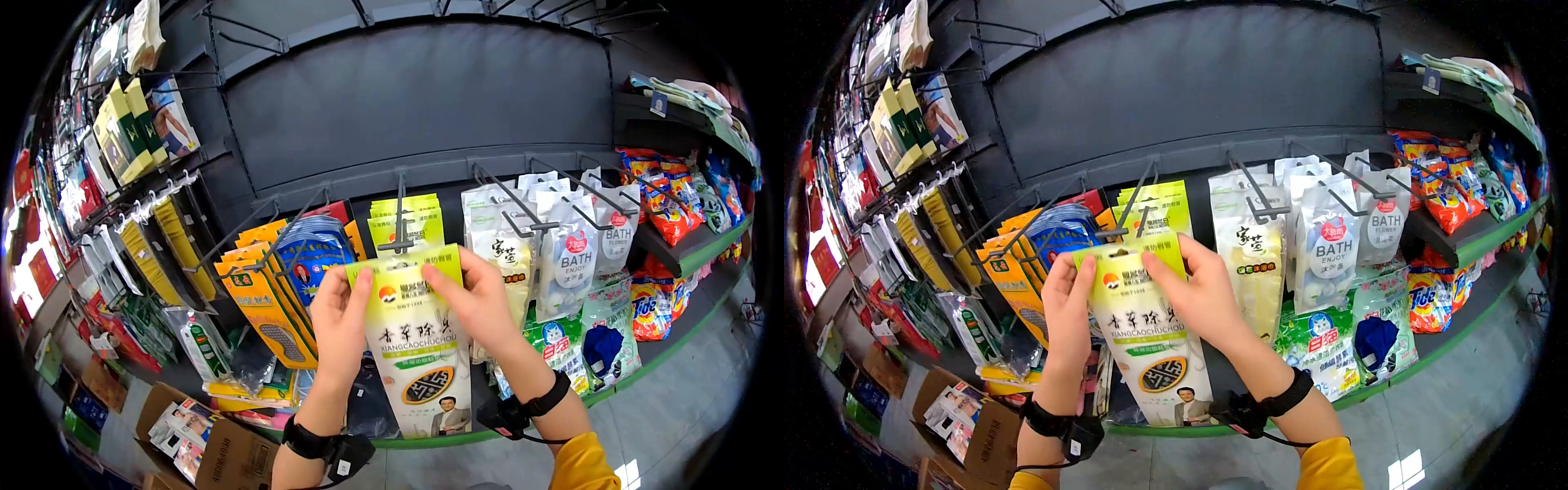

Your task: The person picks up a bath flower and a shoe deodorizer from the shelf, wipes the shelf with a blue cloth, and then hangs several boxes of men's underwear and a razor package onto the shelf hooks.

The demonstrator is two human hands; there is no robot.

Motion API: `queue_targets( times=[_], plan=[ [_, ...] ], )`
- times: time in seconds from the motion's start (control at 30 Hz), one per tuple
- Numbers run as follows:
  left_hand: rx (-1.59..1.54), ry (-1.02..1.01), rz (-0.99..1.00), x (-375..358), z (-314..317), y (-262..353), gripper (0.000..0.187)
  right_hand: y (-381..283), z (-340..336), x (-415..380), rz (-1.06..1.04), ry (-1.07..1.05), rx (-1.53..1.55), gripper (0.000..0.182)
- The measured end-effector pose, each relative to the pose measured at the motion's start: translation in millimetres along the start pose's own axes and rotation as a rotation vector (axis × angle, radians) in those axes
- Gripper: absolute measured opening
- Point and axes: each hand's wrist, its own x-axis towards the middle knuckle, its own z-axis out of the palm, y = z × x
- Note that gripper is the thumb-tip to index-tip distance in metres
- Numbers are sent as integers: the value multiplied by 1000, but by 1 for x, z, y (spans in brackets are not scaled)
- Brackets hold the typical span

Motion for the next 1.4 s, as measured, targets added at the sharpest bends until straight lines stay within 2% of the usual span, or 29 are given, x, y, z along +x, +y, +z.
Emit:
queue_targets(
  times=[0.23, 0.33, 0.4, 0.5, 0.67, 0.83, 0.87, 0.93, 1.0, 1.03, 1.07, 1.13, 1.2, 1.27, 1.33, 1.37, 1.4],
  plan=[
    [-47, -2, -60, 0, -2, -4, 12, -8, 7, -5, 14, 66, -38, 20],
    [-64, -4, -124, 12, -3, -20, 11, 15, 1, 9, 29, 70, -58, 21],
    [12, 19, -38, 27, -3, -45, 10, 37, -7, 25, 10, 107, -87, 22],
    [66, 29, -27, 46, -2, -71, 9, 54, -14, 43, -15, 155, -198, 21],
    [79, 50, -13, 61, 4, -78, 13, 78, -23, 68, -121, 238, -368, 24],
    [110, 75, 0, 65, 1, -88, 16, 78, -18, 65, -111, 292, -407, 22],
    [103, 70, 7, 64, 1, -92, 18, 87, -23, 67, -79, 275, -449, 28],
    [130, 78, 60, 50, -4, -92, 25, 90, -18, 53, -249, 251, -341, 45],
    [93, 21, -48, 21, -22, -99, 35, 87, -13, 28, -325, 264, -465, 62],
    [192, -30, -29, 3, -35, -109, 35, 90, -14, 14, -353, 262, -551, 66],
    [291, -83, -11, -18, -49, -117, 35, 89, -12, 0, -460, 269, -687, 59],
    [445, -234, -101, -66, -77, -118, 34, 97, -1, -35, -490, 268, -708, 42],
    [510, -303, -289, -114, -110, -134, 33, 114, 4, -67, -274, 41, -538, 21],
    [631, -244, -443, -154, -152, -161, 40, 138, 18, -82, -70, -176, -576, 12],
    [968, -78, -320, -192, -214, -219, 46, 173, 29, -89, 212, -399, -566, 11],
    [660, -179, -871, -191, -250, -235, 58, 190, 35, -92, 190, -501, -644, 15],
    [929, 35, -762, -200, -255, -228, 71, 203, 44, -96, 231, -568, -663, 18]
  ],
)
